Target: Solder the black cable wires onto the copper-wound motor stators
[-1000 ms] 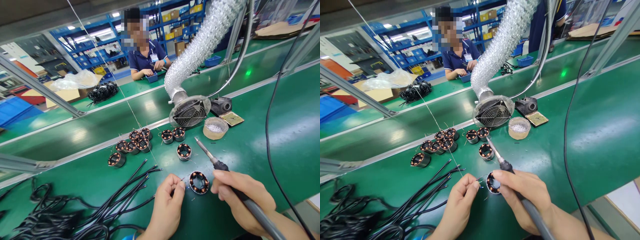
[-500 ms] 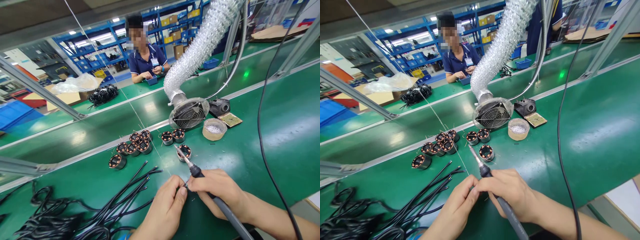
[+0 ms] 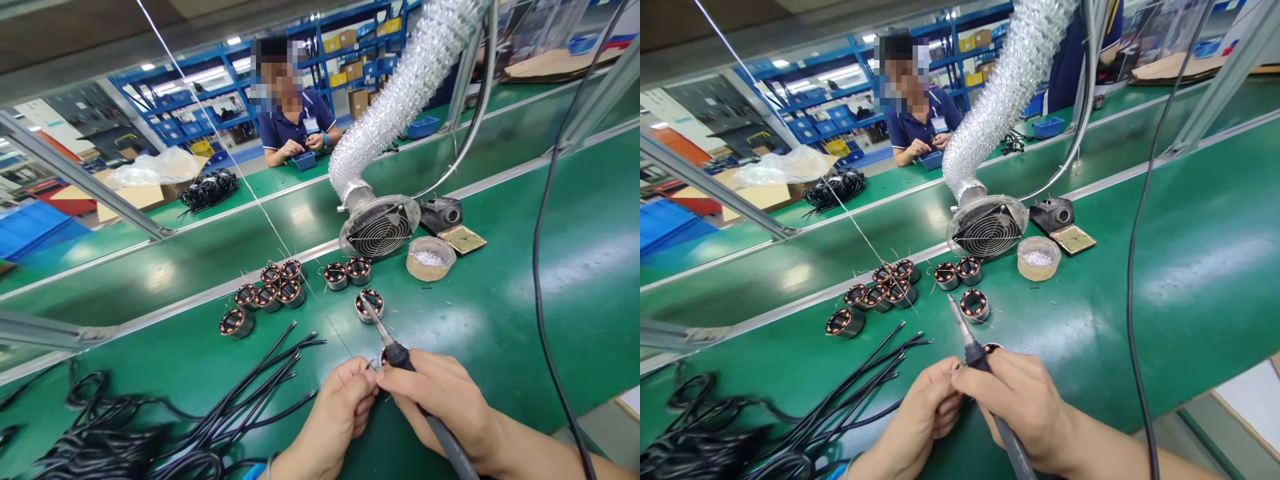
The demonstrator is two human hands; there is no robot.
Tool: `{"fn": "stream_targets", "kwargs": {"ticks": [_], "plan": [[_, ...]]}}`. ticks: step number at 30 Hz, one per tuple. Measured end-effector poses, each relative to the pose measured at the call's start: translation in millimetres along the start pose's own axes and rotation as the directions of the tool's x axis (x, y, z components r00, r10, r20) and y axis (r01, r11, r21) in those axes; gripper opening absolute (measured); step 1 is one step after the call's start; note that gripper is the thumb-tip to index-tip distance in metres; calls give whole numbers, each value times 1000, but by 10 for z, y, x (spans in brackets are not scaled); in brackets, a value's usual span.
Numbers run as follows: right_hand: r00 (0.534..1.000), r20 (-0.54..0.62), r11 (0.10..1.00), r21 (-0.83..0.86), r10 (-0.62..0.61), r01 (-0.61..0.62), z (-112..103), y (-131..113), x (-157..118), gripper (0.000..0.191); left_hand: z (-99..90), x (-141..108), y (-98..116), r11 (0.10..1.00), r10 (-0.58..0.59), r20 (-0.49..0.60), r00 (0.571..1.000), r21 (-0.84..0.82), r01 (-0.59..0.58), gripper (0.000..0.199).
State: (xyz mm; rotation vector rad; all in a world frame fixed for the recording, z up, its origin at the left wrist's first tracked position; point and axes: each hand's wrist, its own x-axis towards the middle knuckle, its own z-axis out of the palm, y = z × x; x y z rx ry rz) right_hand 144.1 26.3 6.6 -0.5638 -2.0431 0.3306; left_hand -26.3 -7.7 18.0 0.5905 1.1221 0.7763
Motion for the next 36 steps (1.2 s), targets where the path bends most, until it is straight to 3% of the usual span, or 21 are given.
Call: {"fn": "stream_targets", "kwargs": {"ticks": [3,7,13,16,21,26,31,36], "plan": [[991,-5,989,63,131,-131,-46,7,-58,31,47,-4,-23,998,58,-73,996,6,-58,47],[962,131,947,187,239,-261,-60,21,-65,30,75,7,-63,995,102,-134,986,36,-98,53],[984,-43,983,73,171,-168,78,79,1,23,74,46,-137,989,129,-215,968,96,-111,56],[994,-54,994,46,98,-96,89,97,-13,27,64,62,-173,978,173,-255,951,161,-135,55],[993,-18,987,112,115,-112,-10,71,-72,35,59,70,-197,963,213,-230,950,213,-165,54],[972,41,962,145,230,-233,-300,-44,-82,42,31,87,-200,955,230,-188,955,231,-185,47],[927,120,913,166,356,-372,-587,-140,-64,31,-7,87,-193,946,228,-160,961,268,-180,40],[903,81,876,217,422,-430,-567,-141,-74,19,-6,68,-185,946,225,-161,961,271,-177,36]]}}
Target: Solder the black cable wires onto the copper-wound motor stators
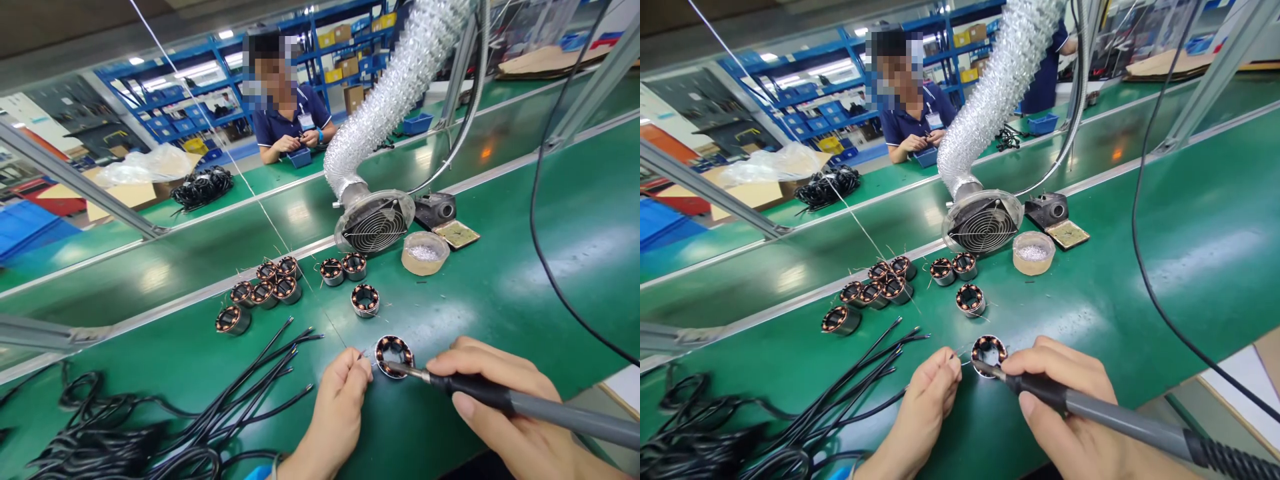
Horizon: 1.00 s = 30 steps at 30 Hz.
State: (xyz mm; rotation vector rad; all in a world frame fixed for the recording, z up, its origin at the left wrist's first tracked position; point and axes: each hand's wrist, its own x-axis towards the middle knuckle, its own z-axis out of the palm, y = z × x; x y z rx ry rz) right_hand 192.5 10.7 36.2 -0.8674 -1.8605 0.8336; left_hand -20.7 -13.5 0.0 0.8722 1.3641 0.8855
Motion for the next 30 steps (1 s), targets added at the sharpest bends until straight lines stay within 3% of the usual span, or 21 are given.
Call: {"fn": "stream_targets", "kwargs": {"ticks": [6,12,21,30], "plan": [[999,-39,999,35,21,-19,86,10,-8,17,2,11,4,1000,12,2,1000,-5,-12,37],[999,-13,998,40,-40,40,110,-21,20,19,6,15,-17,1000,26,-6,1000,1,-26,39],[959,-66,960,-74,-276,271,226,38,-34,31,11,16,7,998,40,-3,999,51,-40,40],[972,-86,974,-83,-218,211,137,13,-67,30,1,9,7,995,47,-18,999,86,-45,41]]}}
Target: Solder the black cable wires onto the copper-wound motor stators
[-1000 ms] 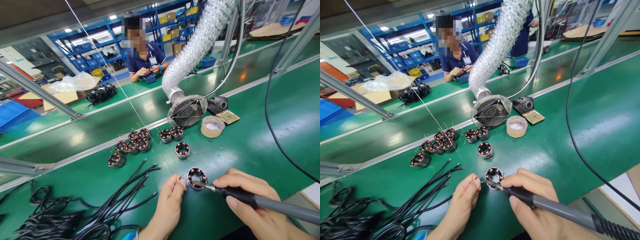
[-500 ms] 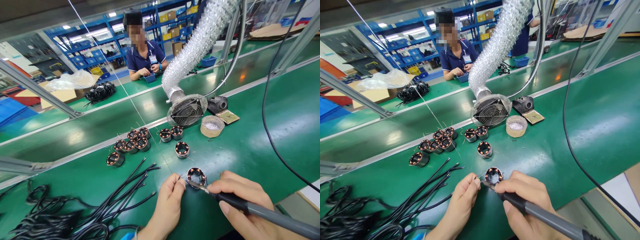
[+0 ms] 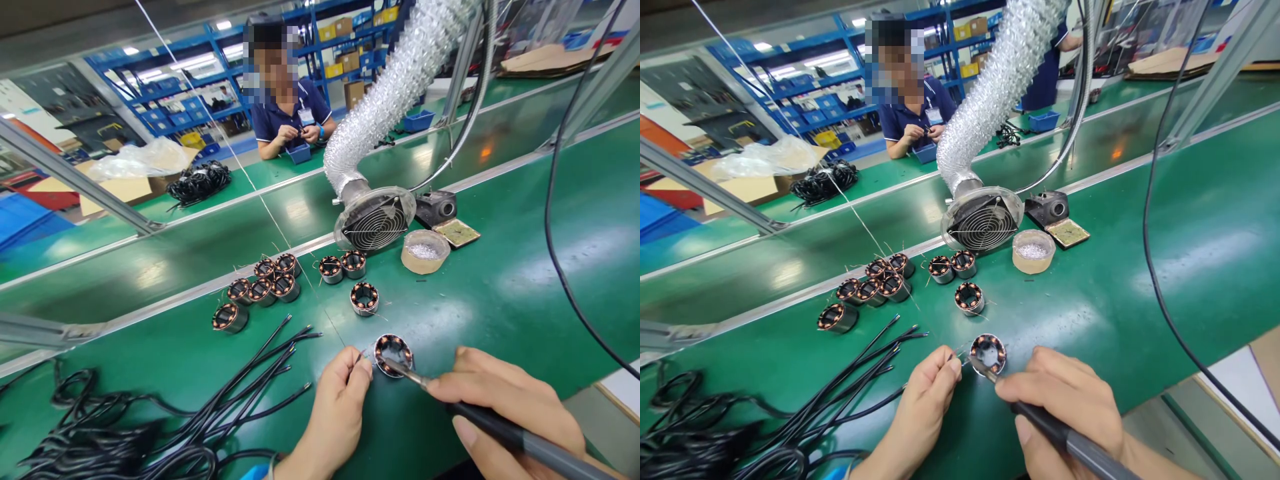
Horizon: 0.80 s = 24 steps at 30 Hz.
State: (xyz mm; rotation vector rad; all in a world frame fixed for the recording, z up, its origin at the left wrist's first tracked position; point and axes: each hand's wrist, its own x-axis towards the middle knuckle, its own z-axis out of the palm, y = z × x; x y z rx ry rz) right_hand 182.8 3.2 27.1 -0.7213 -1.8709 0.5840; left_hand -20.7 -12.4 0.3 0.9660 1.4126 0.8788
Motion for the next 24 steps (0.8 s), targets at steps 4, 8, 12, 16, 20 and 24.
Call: {"fn": "stream_targets", "kwargs": {"ticks": [4,8,12,16,20,24], "plan": [[1000,-7,1000,-1,4,-4,-8,3,3,30,2,-7,25,1000,-12,-4,1000,-11,12,42],[998,42,998,-45,52,-50,-32,-38,6,30,6,-14,32,1000,-11,-7,1000,-18,11,42],[995,62,995,-56,83,-80,-115,-56,54,29,9,-12,25,1000,-16,-8,1000,-24,16,42],[996,-83,975,-222,-12,-6,-251,148,192,30,13,-13,24,1000,-23,-10,1000,-16,22,41],[954,-247,824,-566,-172,2,-364,602,229,29,20,-14,27,1000,-17,-14,1000,-7,17,41],[993,-116,774,-630,-12,-64,-414,933,108,26,17,-4,25,1000,-10,-22,1000,-17,10,43]]}}
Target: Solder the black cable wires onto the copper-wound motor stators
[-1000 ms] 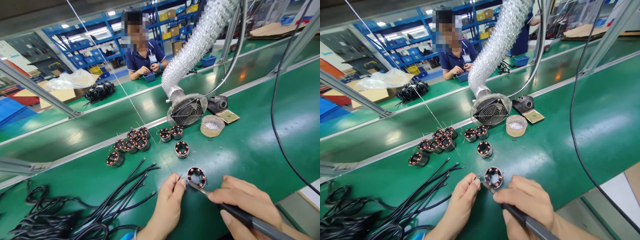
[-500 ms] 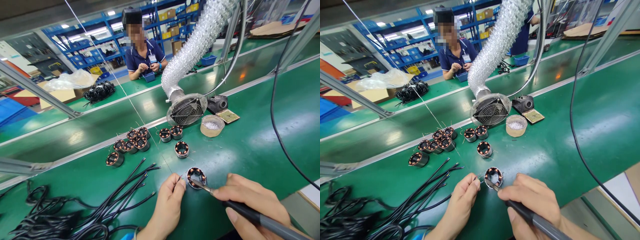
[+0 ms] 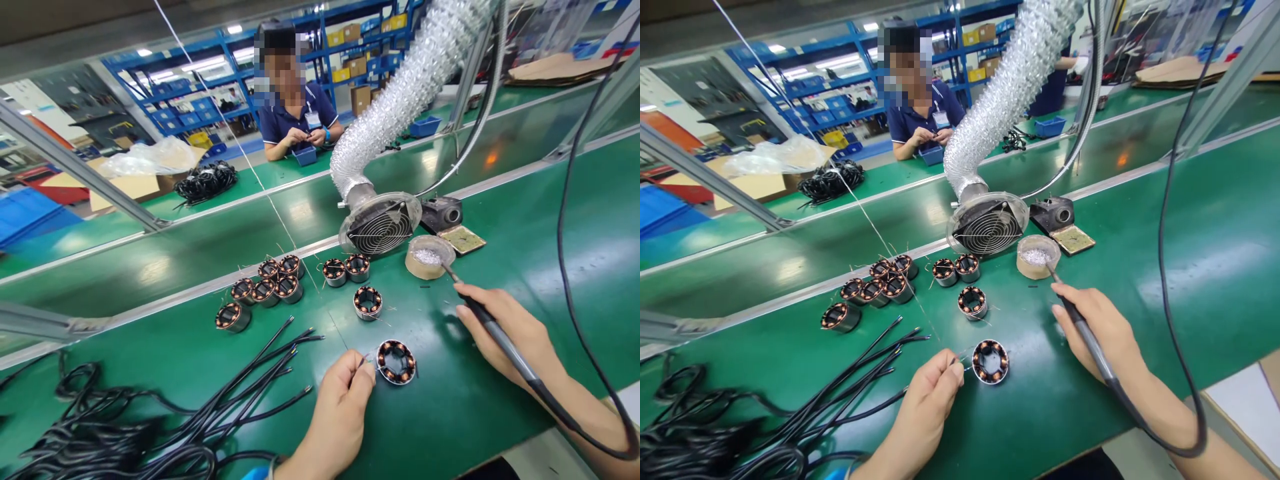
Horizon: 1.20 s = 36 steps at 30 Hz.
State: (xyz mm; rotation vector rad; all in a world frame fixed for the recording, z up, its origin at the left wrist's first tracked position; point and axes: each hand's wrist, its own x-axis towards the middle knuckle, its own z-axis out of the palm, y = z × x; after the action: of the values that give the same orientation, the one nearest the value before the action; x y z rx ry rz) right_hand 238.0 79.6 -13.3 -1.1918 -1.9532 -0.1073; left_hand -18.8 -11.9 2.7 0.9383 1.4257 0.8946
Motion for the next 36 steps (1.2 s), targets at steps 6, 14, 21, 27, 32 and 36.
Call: {"fn": "stream_targets", "kwargs": {"ticks": [6,14,21,27,32,36], "plan": [[1000,-13,982,191,1,2,12,-182,7,22,-6,-2,34,999,-32,28,999,-37,33,45],[868,125,717,627,-480,306,256,-767,308,15,-147,55,69,985,-50,108,993,-158,67,44],[843,169,639,731,-510,240,357,-791,311,28,-227,73,225,997,-52,48,998,-56,54,41],[857,199,597,789,-475,147,398,-746,255,30,-123,86,191,991,-30,61,998,-127,37,43],[871,194,598,790,-452,134,409,-745,236,27,-153,85,154,993,-14,43,999,-117,19,40],[890,197,626,771,-412,119,409,-748,204,27,-222,105,173,998,-46,0,999,-53,46,36]]}}
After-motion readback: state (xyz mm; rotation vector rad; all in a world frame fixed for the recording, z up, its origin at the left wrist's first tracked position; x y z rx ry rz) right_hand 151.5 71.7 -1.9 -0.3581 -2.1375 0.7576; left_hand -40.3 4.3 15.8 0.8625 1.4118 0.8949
